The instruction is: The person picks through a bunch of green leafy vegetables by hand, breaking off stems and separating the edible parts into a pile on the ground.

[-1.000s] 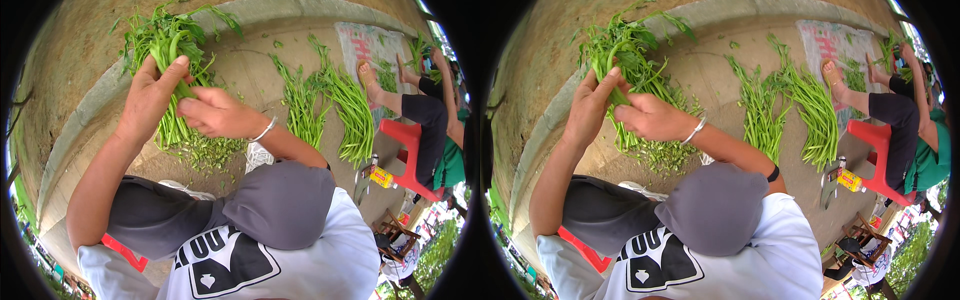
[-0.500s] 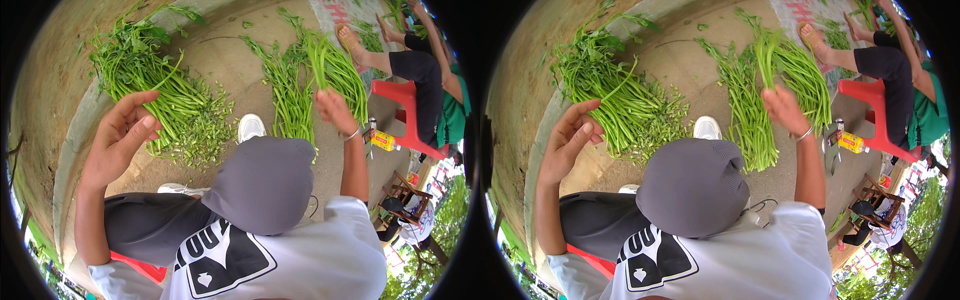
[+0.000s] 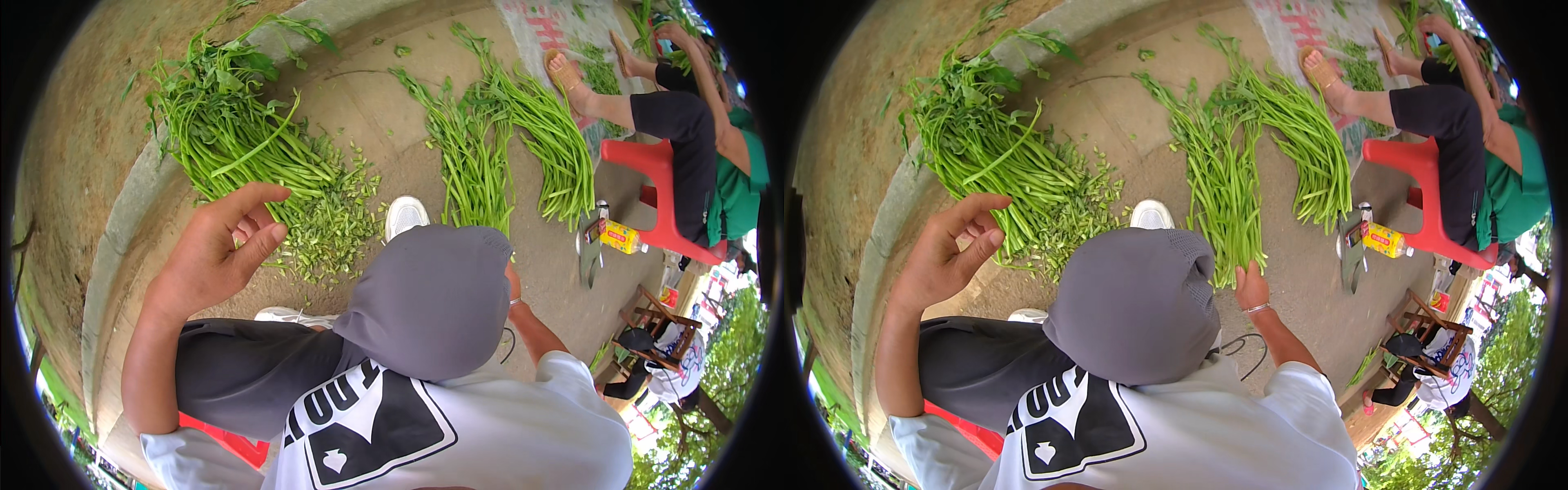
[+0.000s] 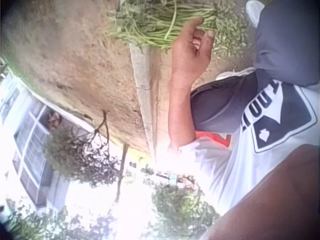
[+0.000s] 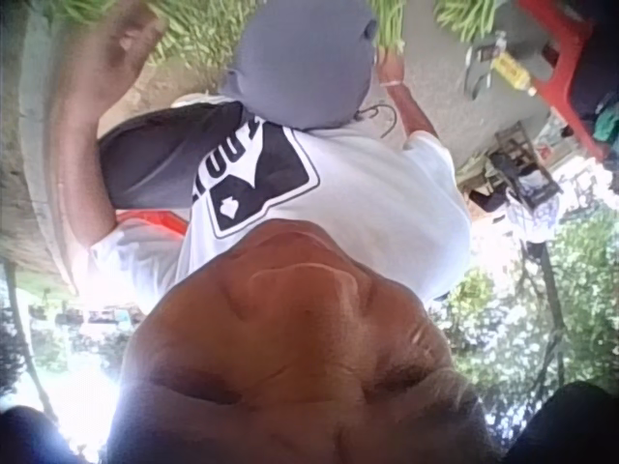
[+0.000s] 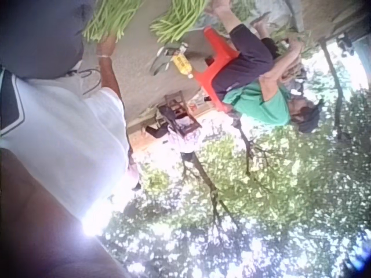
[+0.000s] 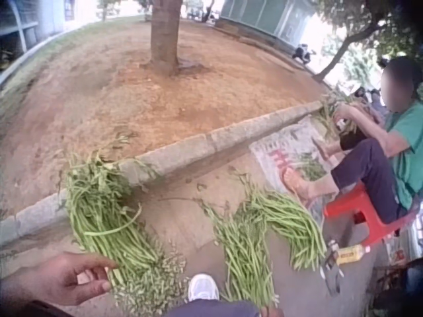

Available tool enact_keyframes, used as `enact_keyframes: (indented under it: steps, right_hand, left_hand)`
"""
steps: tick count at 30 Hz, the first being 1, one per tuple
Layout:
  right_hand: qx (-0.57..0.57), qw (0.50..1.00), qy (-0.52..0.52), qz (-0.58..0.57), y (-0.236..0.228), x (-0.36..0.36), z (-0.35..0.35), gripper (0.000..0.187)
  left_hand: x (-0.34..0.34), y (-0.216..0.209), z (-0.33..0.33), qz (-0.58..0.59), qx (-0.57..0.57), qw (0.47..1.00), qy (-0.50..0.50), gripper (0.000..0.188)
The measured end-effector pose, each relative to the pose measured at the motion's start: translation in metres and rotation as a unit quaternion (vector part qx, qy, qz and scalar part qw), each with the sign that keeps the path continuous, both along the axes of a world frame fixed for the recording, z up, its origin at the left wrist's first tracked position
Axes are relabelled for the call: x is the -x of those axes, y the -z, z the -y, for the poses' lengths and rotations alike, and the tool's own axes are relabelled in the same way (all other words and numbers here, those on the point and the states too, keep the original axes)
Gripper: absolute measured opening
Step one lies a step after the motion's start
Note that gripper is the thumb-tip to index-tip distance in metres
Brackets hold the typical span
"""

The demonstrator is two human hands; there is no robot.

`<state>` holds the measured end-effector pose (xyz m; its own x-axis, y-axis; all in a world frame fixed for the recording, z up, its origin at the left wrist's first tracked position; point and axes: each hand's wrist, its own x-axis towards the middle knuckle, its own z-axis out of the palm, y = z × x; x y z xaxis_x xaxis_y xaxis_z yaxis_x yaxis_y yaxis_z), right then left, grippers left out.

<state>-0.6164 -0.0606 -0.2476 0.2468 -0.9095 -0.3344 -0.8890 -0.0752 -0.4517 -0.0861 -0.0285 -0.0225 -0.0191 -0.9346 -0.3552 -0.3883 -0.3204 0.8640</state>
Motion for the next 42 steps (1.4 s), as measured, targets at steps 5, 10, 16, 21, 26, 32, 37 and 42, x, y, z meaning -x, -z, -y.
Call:
enact_keyframes:
  steps: [5, 10, 16, 21, 26, 32, 37, 42]
  right_hand:
    - [-0.084, 0.995, 0.024, -0.053, 0.033, 0.035, -0.001, 0.032]
    - [-0.191, 0.947, -0.040, -0.256, 0.006, 0.002, 0.026, 0.042]
    - [-0.300, 0.824, -0.214, -0.430, -0.032, -0.057, 0.064, 0.035]
    - [-0.254, 0.829, -0.238, -0.437, -0.073, -0.086, 0.082, 0.031]
    - [-0.192, 0.927, -0.252, -0.202, -0.061, -0.137, 0.118, 0.032]
    - [-0.036, 0.871, -0.484, 0.070, -0.057, -0.315, 0.113, 0.027]
    - [-0.127, 0.876, -0.417, 0.205, -0.023, -0.426, 0.079, 0.052]
    - [-0.218, 0.879, -0.299, 0.299, 0.000, -0.457, 0.063, 0.069]
  left_hand:
    - [-0.005, -0.004, 0.001, 0.033, -0.029, 0.999, 0.028, 0.029]
    - [-0.006, -0.004, -0.002, 0.073, -0.020, 0.997, 0.033, 0.028]
    - [-0.013, 0.000, -0.006, 0.150, -0.007, 0.984, 0.099, 0.026]
    - [-0.024, 0.006, -0.018, 0.202, -0.019, 0.969, 0.141, 0.018]
    - [-0.029, 0.005, -0.016, 0.262, -0.090, 0.939, 0.204, 0.007]
    - [0.006, 0.013, -0.028, 0.198, -0.121, 0.914, 0.332, 0.009]
    - [0.023, 0.006, -0.028, 0.188, -0.145, 0.900, 0.366, 0.012]
    - [0.002, 0.010, -0.036, 0.241, -0.164, 0.913, 0.287, 0.011]
